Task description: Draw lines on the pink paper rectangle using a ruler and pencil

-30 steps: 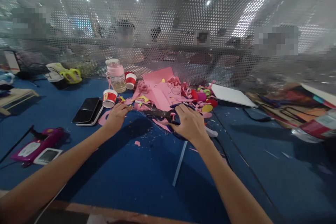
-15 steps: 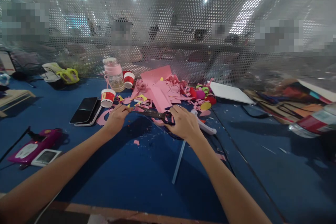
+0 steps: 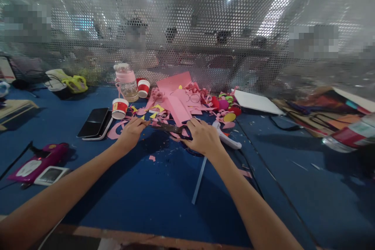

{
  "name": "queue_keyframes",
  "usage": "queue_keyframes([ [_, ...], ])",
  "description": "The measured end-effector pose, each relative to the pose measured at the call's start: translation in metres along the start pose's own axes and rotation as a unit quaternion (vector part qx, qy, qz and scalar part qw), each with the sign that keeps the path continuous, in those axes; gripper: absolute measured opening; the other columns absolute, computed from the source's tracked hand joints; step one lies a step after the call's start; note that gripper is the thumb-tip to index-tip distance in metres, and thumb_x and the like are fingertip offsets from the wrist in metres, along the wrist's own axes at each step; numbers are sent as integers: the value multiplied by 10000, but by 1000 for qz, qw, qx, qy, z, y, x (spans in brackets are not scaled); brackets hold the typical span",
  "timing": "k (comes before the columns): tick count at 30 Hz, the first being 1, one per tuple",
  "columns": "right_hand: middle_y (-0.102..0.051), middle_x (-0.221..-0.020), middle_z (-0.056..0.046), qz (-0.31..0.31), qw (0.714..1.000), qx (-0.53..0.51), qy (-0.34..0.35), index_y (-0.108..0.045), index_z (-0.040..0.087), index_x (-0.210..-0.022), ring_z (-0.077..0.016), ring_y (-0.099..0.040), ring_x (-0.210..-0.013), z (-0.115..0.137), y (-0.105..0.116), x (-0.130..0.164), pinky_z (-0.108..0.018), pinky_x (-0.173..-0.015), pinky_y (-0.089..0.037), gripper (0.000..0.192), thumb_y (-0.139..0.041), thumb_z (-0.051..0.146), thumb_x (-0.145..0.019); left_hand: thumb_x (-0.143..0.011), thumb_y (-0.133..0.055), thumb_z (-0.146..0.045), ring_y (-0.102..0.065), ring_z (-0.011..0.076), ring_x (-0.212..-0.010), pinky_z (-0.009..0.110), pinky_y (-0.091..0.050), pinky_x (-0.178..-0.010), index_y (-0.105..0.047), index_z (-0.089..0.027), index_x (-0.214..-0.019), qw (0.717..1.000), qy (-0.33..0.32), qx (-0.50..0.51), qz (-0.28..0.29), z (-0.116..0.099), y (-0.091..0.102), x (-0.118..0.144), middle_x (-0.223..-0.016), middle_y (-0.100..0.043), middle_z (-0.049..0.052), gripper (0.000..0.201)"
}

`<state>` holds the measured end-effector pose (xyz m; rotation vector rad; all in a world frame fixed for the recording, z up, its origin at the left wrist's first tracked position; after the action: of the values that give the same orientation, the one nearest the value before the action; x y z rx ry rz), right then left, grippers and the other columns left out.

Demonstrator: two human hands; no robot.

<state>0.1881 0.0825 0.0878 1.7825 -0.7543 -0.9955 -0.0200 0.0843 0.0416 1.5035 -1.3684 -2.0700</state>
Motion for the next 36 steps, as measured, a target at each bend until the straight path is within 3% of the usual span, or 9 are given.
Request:
queue_keyframes([
  [16,-704,-909,-92,-1,999,-11,33,-679,145,-961,-232,-644,-819,7,-2,-2,-288,-564,-305,454,-669,566,-793,-854,-488,10,-586,245,-958,375,-521,-865,-658,-158,-1144,1000,3,2,10,0,-3,1,-965,-638,104,375],
  [25,-709,-913,-92,11,999,-24,39,-672,160,-979,-226,-650,-839,6,-3,-2,-267,-524,-269,433,-627,563,-829,-851,-504,12,-587,241,-934,378,-517,-882,-660,-153,-1128,1000,12,26,11,1,-2,0,-950,-633,94,358],
  [32,-715,-899,-86,34,999,-28,28,-672,177,-957,-214,-652,-781,2,-9,-1,-260,-506,-217,449,-545,598,-870,-855,-497,15,-589,250,-967,404,-496,-910,-680,-154,-1097,993,64,102,19,6,-2,-1,-958,-646,108,347],
  [36,-716,-948,-101,30,998,-38,-37,-669,166,-957,-226,-655,-791,-6,-10,-2,-268,-512,-216,439,-549,580,-871,-857,-528,-11,-610,255,-965,402,-483,-904,-712,-160,-1007,974,130,182,21,14,-5,-1,-937,-674,106,280],
])
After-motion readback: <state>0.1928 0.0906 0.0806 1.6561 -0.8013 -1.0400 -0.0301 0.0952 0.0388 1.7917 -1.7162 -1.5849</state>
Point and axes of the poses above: each hand's wrist, its own x-axis away from the middle knuckle, its own y-axis out of the back of the hand, z = x × y, the point moved 8 cm from there along -x, towards the middle knuckle
